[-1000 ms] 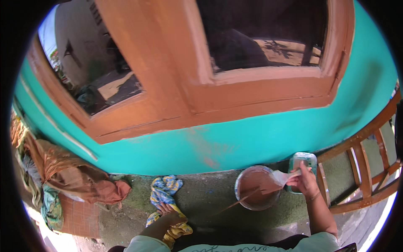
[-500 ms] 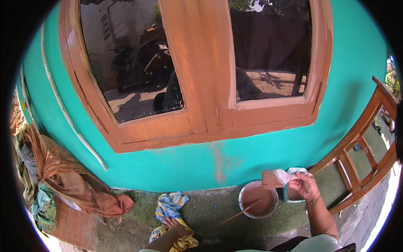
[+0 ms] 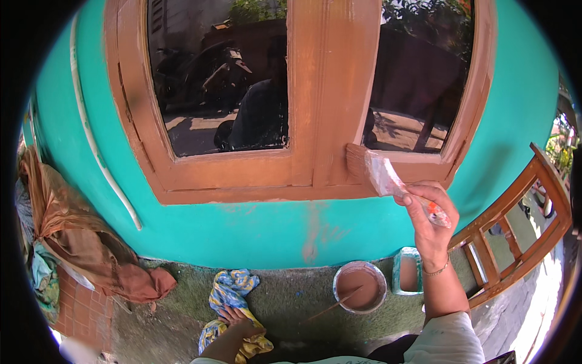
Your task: The person wipes down a wooden window frame with a yellow cloth before applying brown paint to the wood using a paintbrush.
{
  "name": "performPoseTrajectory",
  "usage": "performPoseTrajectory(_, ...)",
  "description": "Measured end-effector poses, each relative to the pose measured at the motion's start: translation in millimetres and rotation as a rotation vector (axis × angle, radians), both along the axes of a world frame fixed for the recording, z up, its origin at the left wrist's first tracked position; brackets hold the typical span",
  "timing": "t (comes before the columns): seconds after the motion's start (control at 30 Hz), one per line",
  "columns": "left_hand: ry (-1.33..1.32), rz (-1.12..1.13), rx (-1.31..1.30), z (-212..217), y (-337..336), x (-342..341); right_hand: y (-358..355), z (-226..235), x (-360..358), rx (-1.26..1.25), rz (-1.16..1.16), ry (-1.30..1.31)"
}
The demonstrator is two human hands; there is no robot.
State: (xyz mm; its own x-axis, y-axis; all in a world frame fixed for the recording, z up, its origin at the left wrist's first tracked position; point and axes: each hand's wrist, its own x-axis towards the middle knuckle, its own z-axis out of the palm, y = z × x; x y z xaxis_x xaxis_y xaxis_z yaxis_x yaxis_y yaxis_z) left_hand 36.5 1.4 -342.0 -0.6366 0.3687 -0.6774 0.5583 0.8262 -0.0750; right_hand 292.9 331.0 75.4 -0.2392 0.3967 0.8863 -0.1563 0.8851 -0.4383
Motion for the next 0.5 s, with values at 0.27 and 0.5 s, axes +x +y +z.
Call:
performPoseTrajectory(0.27, -0.003, 0.005, -0.022, 2, 3, 0, -12, 25, -18, 0.176, -0.110, -0.041)
performPoseTrajectory(0.5, -0.020, 0.018, -0.030, 11, 7, 1, -4, 85, -35, 0.368, -0.109, 0.177)
